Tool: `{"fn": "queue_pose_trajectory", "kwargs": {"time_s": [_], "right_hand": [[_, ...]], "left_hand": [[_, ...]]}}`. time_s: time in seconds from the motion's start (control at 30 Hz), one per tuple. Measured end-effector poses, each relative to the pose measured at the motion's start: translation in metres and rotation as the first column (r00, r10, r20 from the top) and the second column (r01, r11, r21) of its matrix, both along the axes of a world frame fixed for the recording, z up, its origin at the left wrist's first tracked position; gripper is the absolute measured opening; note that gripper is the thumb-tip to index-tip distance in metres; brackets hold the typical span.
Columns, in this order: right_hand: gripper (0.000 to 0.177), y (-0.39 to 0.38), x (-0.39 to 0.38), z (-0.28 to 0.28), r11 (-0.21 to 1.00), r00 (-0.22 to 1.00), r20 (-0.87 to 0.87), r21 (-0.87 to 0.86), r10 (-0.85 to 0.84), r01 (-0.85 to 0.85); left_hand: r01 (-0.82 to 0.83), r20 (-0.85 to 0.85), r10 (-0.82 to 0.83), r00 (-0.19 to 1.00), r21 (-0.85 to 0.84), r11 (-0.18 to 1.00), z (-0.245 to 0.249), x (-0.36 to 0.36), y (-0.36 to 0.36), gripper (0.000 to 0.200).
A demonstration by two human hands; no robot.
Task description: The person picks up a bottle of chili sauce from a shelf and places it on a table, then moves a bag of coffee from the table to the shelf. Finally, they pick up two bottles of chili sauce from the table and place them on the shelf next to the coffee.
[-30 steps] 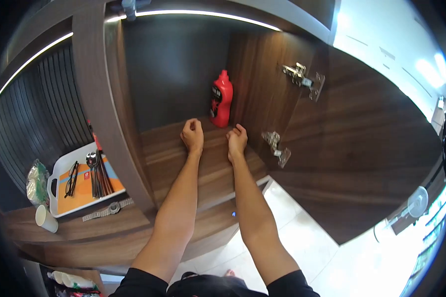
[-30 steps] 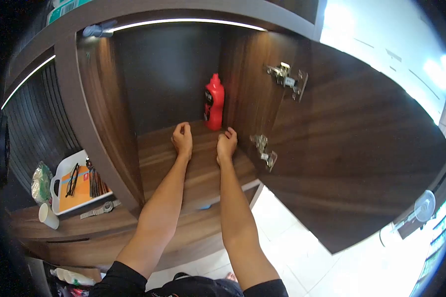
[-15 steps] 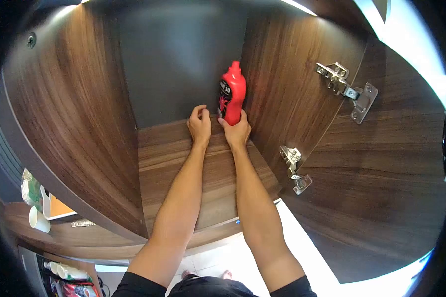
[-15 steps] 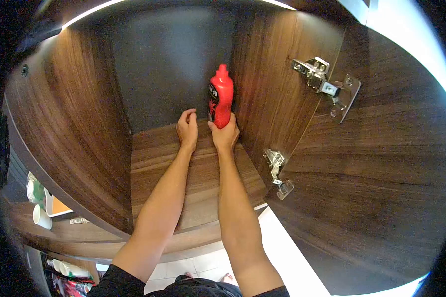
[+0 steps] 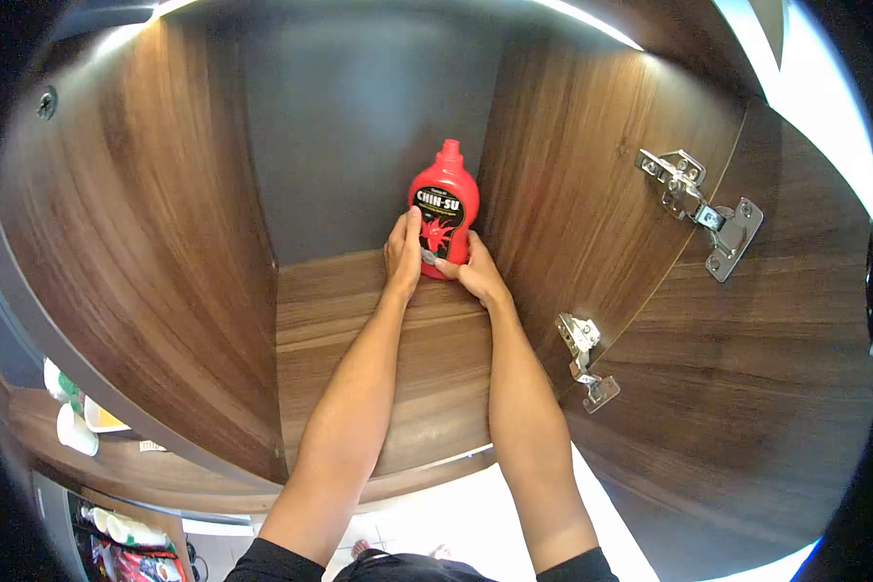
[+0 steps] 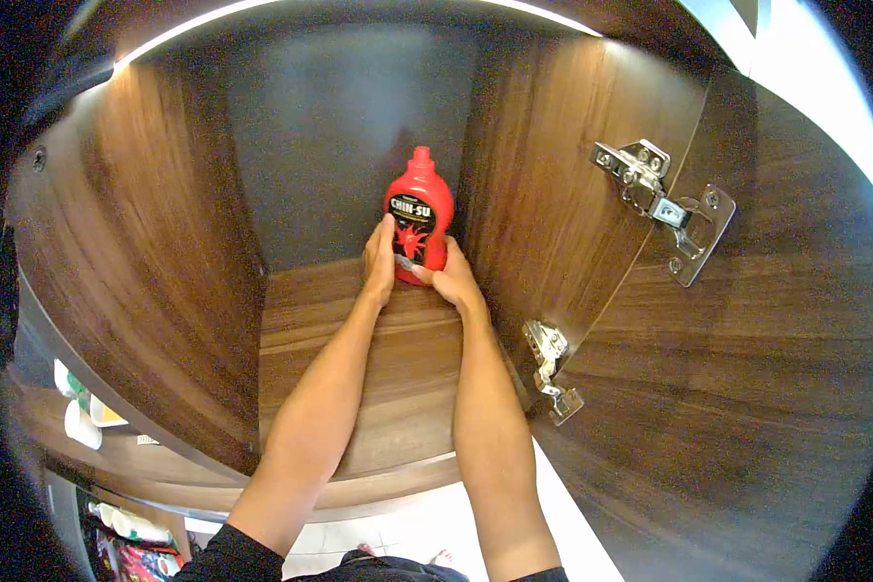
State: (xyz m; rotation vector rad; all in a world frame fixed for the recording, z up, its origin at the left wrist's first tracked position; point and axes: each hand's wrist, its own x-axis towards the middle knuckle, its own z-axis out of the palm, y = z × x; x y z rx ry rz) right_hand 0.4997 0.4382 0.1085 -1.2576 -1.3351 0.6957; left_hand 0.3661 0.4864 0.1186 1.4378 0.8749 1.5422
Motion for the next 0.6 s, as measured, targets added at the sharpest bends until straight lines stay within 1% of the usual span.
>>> {"fn": "queue_pose_trajectory", "kwargs": {"time_s": [0.03, 0.07, 0.13, 0.17, 0.2, 0.27, 0.3, 0.33, 0.4, 0.43, 0.47, 0.53, 0.57, 0.6], "right_hand": [[0.075, -0.001, 0.002, 0.002, 0.997, 0.997, 0.037, -0.027, 0.069, -0.068], [0.075, -0.002, 0.002, 0.004, 0.998, 0.998, 0.036, -0.030, 0.061, -0.059], [0.079, -0.014, -0.014, 0.023, 0.999, 0.976, -0.212, 0.026, 0.050, -0.045], [0.079, -0.016, -0.018, 0.029, 0.997, 0.968, -0.246, 0.065, 0.043, -0.028], [0.079, -0.011, -0.018, 0.032, 0.998, 0.968, -0.246, 0.066, 0.041, -0.025], [0.075, 0.000, -0.018, 0.039, 0.972, 0.866, -0.477, 0.232, 0.153, -0.044], [0.073, 0.000, -0.021, 0.046, 0.989, 0.874, -0.486, 0.130, 0.006, 0.065], [0.073, -0.008, -0.028, 0.053, 0.990, 0.873, -0.488, 0.125, 0.009, 0.060], [0.073, -0.020, -0.037, 0.064, 0.977, 0.885, -0.464, 0.165, -0.044, 0.136], [0.071, -0.019, -0.038, 0.063, 0.976, 0.873, -0.487, 0.171, -0.036, 0.136], [0.071, -0.021, -0.038, 0.064, 0.977, 0.871, -0.490, 0.170, -0.033, 0.133], [0.073, -0.025, -0.038, 0.068, 0.986, 0.854, -0.515, 0.096, -0.071, 0.139], [0.073, -0.026, -0.040, 0.069, 0.985, 0.855, -0.515, 0.103, -0.065, 0.137], [0.065, -0.025, -0.043, 0.069, 0.967, 0.842, -0.522, 0.114, -0.138, 0.229]], "left_hand": [[0.016, 0.061, -0.019, 0.998, 0.047, 0.999, -0.010, 0.005, 0.016, 0.063], [0.076, 0.181, -0.057, 0.982, -0.101, 0.992, -0.020, 0.008, 0.031, 0.068], [0.221, 0.319, -0.128, 0.939, -0.274, 0.936, -0.006, -0.003, 0.019, 0.073], [0.197, 0.287, -0.111, 0.952, -0.292, 0.936, 0.002, -0.006, 0.012, 0.075], [0.200, 0.286, -0.114, 0.951, -0.291, 0.936, 0.005, -0.004, 0.013, 0.075], [0.140, 0.260, -0.076, 0.963, -0.239, 0.961, 0.012, -0.002, 0.017, 0.074], [0.087, 0.201, -0.036, 0.979, -0.254, 0.963, 0.020, -0.001, 0.013, 0.073], [0.081, 0.199, -0.029, 0.979, -0.259, 0.962, 0.026, -0.001, 0.009, 0.073], [0.065, 0.128, -0.024, 0.991, -0.326, 0.943, 0.038, 0.001, 0.003, 0.074], [0.039, 0.109, -0.006, 0.994, -0.305, 0.952, 0.045, 0.004, 0.000, 0.075], [0.035, 0.106, -0.002, 0.994, -0.306, 0.951, 0.049, 0.005, -0.003, 0.075], [0.185, 0.257, -0.107, 0.960, -0.302, 0.935, 0.053, 0.007, -0.004, 0.074], [0.205, 0.271, -0.123, 0.955, -0.298, 0.932, 0.056, 0.007, -0.004, 0.066], [0.202, 0.270, -0.123, 0.955, -0.288, 0.936, 0.061, 0.006, -0.008, 0.066]]}}
